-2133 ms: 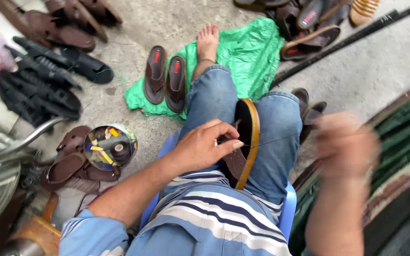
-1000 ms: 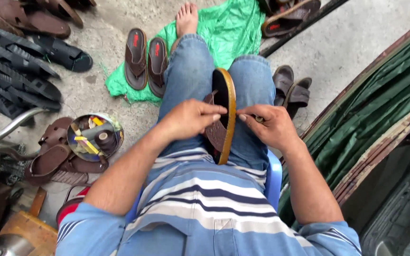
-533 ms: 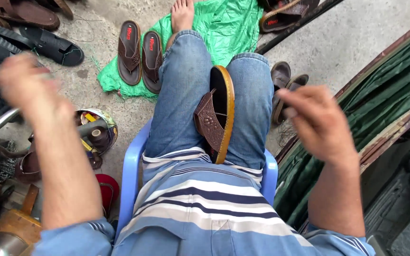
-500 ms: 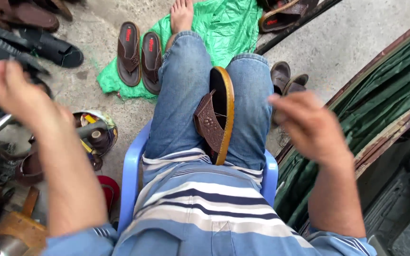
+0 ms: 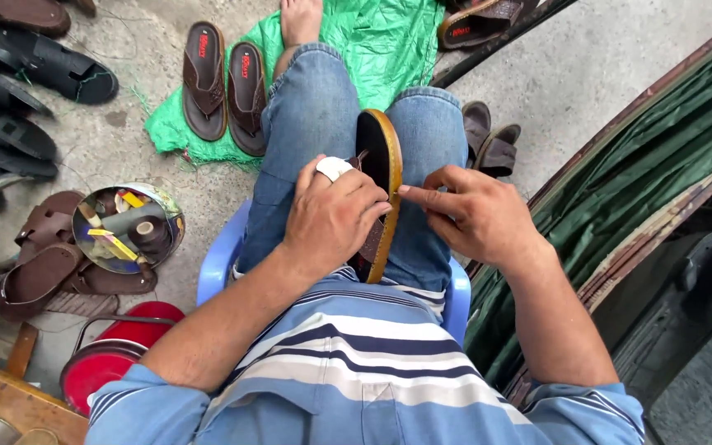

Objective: Hand-stitching the upper part of a leather sandal to its sole using a needle and thread.

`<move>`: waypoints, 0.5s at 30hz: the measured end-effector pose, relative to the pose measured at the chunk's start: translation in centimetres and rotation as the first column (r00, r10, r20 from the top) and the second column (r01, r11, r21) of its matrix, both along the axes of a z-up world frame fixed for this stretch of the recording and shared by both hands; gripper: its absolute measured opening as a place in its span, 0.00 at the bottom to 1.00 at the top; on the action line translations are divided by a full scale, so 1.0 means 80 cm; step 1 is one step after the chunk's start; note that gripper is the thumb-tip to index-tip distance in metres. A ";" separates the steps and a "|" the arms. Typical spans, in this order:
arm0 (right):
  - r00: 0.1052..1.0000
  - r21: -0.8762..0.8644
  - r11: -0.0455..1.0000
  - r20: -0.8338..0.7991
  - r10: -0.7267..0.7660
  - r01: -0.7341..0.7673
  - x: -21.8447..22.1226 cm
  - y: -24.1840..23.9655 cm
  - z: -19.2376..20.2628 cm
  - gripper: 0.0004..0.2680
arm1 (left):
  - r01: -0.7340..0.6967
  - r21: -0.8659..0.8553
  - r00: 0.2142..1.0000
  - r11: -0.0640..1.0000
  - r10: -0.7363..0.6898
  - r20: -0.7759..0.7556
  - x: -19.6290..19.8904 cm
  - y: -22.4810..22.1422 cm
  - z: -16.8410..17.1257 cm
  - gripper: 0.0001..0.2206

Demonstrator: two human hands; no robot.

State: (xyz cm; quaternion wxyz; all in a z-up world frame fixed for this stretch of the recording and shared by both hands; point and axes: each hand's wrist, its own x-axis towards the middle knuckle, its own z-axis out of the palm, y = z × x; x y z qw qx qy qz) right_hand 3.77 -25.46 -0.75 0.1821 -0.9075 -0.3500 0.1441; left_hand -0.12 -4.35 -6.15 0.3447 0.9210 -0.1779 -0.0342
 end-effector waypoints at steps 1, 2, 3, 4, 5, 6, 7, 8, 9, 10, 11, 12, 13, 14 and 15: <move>1.000 -0.017 1.000 0.028 -0.009 0.009 -0.001 0.000 -0.001 0.14 | -0.015 -0.021 1.000 1.000 0.015 0.005 -0.002 -0.002 -0.001 0.07; 0.998 -0.031 0.999 0.060 -0.015 0.016 0.000 0.001 -0.003 0.15 | -0.033 -0.039 0.999 0.999 0.033 0.012 -0.002 -0.004 -0.001 0.06; 0.998 -0.030 0.999 0.061 -0.011 0.013 0.001 0.002 -0.003 0.15 | -0.036 -0.039 0.999 0.999 0.037 0.013 -0.004 -0.007 -0.009 0.06; 0.992 -0.067 0.998 0.123 0.002 0.007 0.000 0.002 -0.003 0.15 | -0.070 -0.075 0.996 0.995 0.074 0.049 -0.006 -0.010 -0.016 0.05; 0.983 -0.104 0.995 0.184 0.017 0.003 -0.002 0.002 -0.003 0.15 | -0.102 -0.113 0.990 0.988 0.112 0.084 -0.009 -0.013 -0.024 0.05; 0.984 -0.106 0.994 0.180 0.016 0.003 -0.006 0.007 0.000 0.15 | -0.102 -0.114 0.991 0.988 0.111 0.079 -0.010 -0.017 -0.026 0.05; 0.965 -0.179 0.983 0.261 0.003 0.045 -0.010 0.011 0.004 0.14 | -0.158 -0.150 0.977 0.976 0.177 0.123 -0.012 -0.022 -0.029 0.04; 0.942 -0.247 0.965 0.337 -0.003 0.091 -0.015 0.016 0.007 0.13 | -0.211 -0.186 0.957 0.959 0.242 0.159 -0.015 -0.026 -0.032 0.03; 0.944 -0.249 0.964 0.329 -0.003 0.090 -0.018 0.021 0.004 0.13 | -0.212 -0.186 0.959 0.959 0.241 0.151 -0.014 -0.029 -0.037 0.03; 0.930 -0.295 0.946 0.368 -0.019 0.136 -0.023 0.026 0.003 0.13 | -0.226 -0.231 0.948 0.946 0.268 0.172 -0.015 -0.032 -0.041 0.03; 0.913 -0.339 0.923 0.407 -0.031 0.182 -0.028 0.031 0.002 0.12 | -0.239 -0.276 0.936 0.931 0.297 0.191 -0.016 -0.035 -0.044 0.02; 0.912 -0.340 0.923 0.409 -0.030 0.182 -0.024 0.025 -0.001 0.12 | -0.239 -0.278 0.935 0.930 0.298 0.193 -0.015 -0.034 -0.042 0.02; 0.939 -0.224 0.963 0.339 -0.064 0.147 -0.021 0.019 -0.004 0.12 | -0.234 -0.329 0.940 0.915 0.299 0.163 -0.014 -0.033 -0.039 0.02; 0.962 -0.098 0.989 0.262 -0.079 0.108 -0.017 0.014 -0.006 0.11 | -0.240 -0.375 0.942 0.895 0.309 0.134 -0.015 -0.031 -0.036 0.02; 0.962 -0.094 0.991 0.264 -0.068 0.096 -0.012 0.012 -0.010 0.11 | -0.250 -0.373 0.938 0.894 0.320 0.137 -0.014 -0.031 -0.036 0.02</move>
